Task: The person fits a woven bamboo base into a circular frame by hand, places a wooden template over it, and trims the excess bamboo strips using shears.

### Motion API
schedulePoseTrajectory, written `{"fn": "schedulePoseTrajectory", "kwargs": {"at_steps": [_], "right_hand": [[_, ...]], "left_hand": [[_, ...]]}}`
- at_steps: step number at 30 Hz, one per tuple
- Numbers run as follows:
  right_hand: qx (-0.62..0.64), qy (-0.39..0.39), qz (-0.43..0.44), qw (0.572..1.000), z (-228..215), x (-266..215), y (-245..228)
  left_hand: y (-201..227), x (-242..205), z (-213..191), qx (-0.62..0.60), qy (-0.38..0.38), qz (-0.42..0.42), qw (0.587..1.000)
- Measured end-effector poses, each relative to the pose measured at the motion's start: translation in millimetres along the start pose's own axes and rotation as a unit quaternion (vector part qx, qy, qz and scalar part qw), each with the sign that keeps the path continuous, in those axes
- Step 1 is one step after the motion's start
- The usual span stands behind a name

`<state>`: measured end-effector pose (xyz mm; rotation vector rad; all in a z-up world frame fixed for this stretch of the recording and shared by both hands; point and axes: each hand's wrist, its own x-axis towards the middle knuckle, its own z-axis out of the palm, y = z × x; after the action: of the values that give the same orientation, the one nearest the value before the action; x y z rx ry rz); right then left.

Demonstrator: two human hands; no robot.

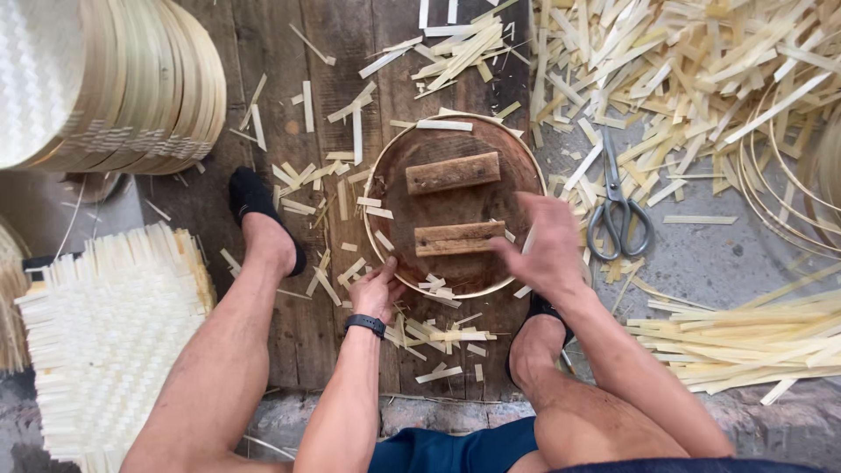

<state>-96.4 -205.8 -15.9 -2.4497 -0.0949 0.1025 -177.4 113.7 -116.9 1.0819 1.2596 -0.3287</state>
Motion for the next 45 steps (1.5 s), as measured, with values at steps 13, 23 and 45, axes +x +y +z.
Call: {"fn": "schedulePoseTrajectory", "kwargs": {"at_steps": [13,23,45], "right_hand": [[0.160,-0.238,0.011,0.958,12,71,-105],[0.850,-0.081,0.198,0.481,8,4,-1],[0.525,-0.147,0.322,0.774,45,-79,58]], "left_hand": [[102,-128,33,-0.127,-0.226,0.302,0.917],[133,-167,98,0.294,-0.071,0.571,0.764],[287,36,113,0.435,-0.113,0.236,0.862]]}}
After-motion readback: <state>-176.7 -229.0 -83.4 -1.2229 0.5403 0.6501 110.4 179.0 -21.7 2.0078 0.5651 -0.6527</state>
